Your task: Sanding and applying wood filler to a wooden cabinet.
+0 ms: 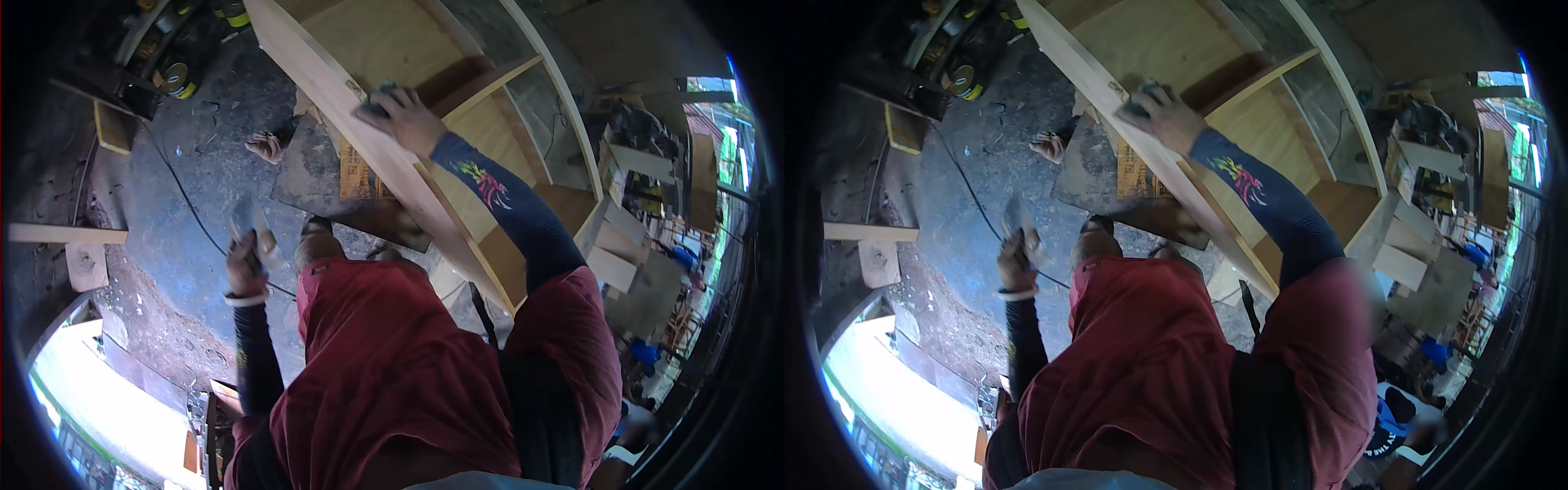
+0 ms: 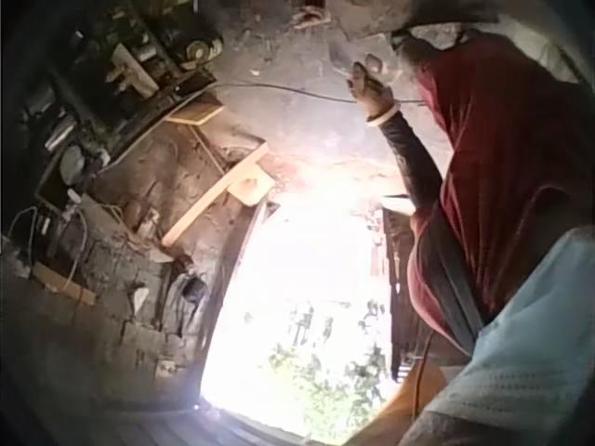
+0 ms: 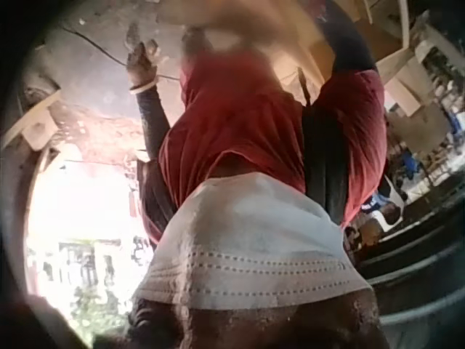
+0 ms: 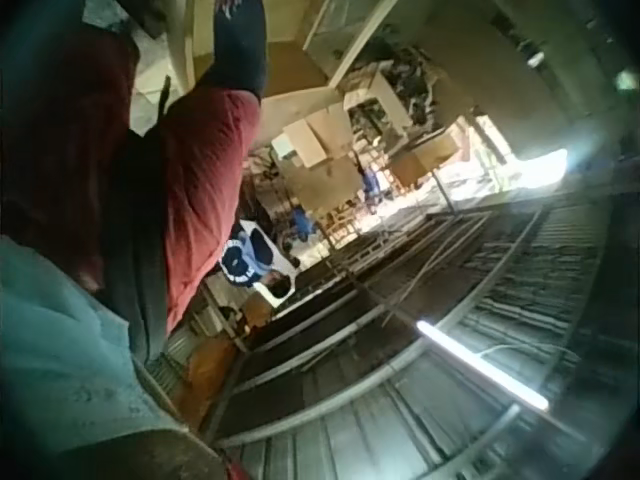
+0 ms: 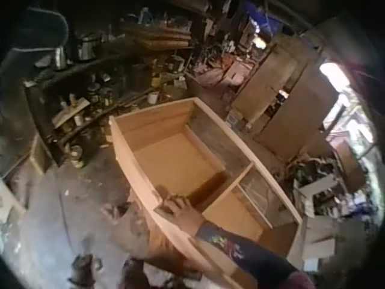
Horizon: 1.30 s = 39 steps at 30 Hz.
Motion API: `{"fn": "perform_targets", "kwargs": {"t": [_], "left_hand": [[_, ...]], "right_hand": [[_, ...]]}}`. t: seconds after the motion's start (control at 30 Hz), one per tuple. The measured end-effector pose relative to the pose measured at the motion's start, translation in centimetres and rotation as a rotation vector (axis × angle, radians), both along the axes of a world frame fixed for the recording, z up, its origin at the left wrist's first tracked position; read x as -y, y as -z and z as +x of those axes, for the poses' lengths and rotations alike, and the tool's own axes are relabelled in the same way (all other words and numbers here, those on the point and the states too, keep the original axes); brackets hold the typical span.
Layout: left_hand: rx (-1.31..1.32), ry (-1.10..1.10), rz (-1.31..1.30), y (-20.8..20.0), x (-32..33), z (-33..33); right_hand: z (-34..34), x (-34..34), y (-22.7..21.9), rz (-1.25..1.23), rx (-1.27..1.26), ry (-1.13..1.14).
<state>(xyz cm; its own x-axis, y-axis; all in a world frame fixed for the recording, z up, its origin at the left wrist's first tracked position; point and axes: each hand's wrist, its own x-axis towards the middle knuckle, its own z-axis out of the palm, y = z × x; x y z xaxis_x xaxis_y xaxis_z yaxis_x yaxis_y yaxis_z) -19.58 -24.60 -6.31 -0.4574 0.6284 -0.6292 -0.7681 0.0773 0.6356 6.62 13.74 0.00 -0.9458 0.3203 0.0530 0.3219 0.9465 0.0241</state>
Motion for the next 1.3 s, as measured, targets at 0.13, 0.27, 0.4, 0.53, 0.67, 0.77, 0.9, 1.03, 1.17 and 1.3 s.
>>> {"fn": "perform_targets", "kwargs": {"t": [0.13, 0.27, 0.4, 0.53, 0.67, 0.77, 0.9, 1.03, 1.17, 1.3], "left_hand": [[-0.002, 0.150, 0.281, -5.4, -7.6, -7.1], [-0.201, 0.102, 0.231, -2.6, -10.3, -10.4], [-0.025, 0.106, 0.275, -4.0, -11.7, -9.2], [0.031, 0.115, 0.396, -2.5, -7.5, -8.0], [-0.188, -0.070, 0.110, -0.4, -3.7, -4.9], [0.051, -0.131, 0.211, -0.7, -2.8, -2.6], [-0.040, -0.096, 0.234, -0.5, -1.8, -0.1], [0.040, -0.112, 0.237, -2.3, -2.3, 2.0], [0.114, -0.082, 0.288, -2.7, -2.7, 3.4], [0.101, 0.022, 0.388, -3.7, -4.3, 3.3]], "right_hand": [[4.1, 0.2, -1.0, -0.021, 0.072, -0.022], [-4.4, -4.0, -2.2, 0.082, 0.026, -0.010], [-7.4, -5.5, -2.0, 0.059, 0.189, 0.027], [-3.3, -2.5, -3.7, -0.061, 0.344, 0.045], [2.5, 0.8, -2.7, -0.040, 0.316, 0.035], [7.1, 3.7, -2.3, 0.021, 0.298, 0.029], [12.3, 7.6, -2.7, 0.062, 0.280, 0.037], [14.9, 8.7, -3.4, -0.179, 0.206, 0.085], [7.5, 4.5, -4.9, -0.583, -0.425, 0.058], [-2.4, -1.6, -1.8, -0.489, -0.406, 0.024]]}}
